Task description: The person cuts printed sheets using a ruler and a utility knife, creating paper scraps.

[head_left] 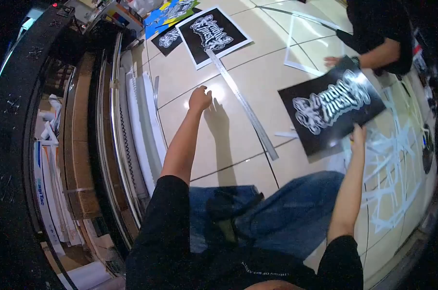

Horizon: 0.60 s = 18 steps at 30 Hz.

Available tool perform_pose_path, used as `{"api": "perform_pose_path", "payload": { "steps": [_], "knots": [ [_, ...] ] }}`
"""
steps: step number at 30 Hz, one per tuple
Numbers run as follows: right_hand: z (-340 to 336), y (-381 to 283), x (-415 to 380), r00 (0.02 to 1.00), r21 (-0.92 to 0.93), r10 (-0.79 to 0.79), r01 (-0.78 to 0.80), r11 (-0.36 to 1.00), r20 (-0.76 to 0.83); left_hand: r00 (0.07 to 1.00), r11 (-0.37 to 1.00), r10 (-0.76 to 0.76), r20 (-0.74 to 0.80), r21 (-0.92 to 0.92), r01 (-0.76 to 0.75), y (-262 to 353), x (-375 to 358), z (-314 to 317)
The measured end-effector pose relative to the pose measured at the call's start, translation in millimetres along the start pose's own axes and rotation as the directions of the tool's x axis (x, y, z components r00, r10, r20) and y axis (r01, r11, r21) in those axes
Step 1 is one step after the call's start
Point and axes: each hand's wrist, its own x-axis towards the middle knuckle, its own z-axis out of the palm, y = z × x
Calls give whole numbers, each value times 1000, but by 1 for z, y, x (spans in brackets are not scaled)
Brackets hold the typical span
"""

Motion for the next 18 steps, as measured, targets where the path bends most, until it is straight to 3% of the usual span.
{"api": "perform_pose_path", "payload": {
  "steps": [1, 3, 6, 7, 9, 10, 12, 13, 15, 17, 18],
  "knots": [
    [-14, 20, 13, 995, 78, 37, -44, 996, 94, 999, 1000, -17, -35, 4, 17, -10, 16, 5],
    [-24, 41, 22, 985, -134, 155, -164, 977, -71, 995, 998, -59, -85, 33, 62, -25, 52, 14],
    [-46, 66, 49, 977, -146, 160, -180, 973, -140, 972, 998, 32, -232, 60, -18, -54, 116, 35],
    [-57, 70, 63, 963, -322, 220, -260, 911, -155, 974, 998, 23, -224, 54, -11, -58, 133, 38],
    [-64, 90, 77, 931, -615, -243, 25, 788, -274, 941, 954, 198, -273, 275, -121, -55, 154, 42],
    [-58, 70, 70, 928, -629, -255, 29, 777, -271, 945, 959, 187, -268, 258, -117, -51, 157, 43],
    [-44, 33, 46, 865, -771, -417, 56, 634, -280, 998, 967, 60, -7, 249, -56, -49, 154, 42],
    [-36, 27, 41, 864, -781, -424, 60, 621, -271, 999, 970, 49, 0, 238, -48, -50, 148, 46],
    [-9, 16, 38, 770, -778, -628, 328, 535, -108, 998, 964, 37, 51, 262, -50, -45, 133, 42],
    [41, -9, 0, 810, -714, -586, 427, 555, 29, 998, 963, 69, 16, 261, -71, -53, 105, 50],
    [62, -10, -17, 768, -687, -613, 546, 479, 183, 997, 965, 76, 10, 253, -76, -52, 84, 53]
  ]
}}
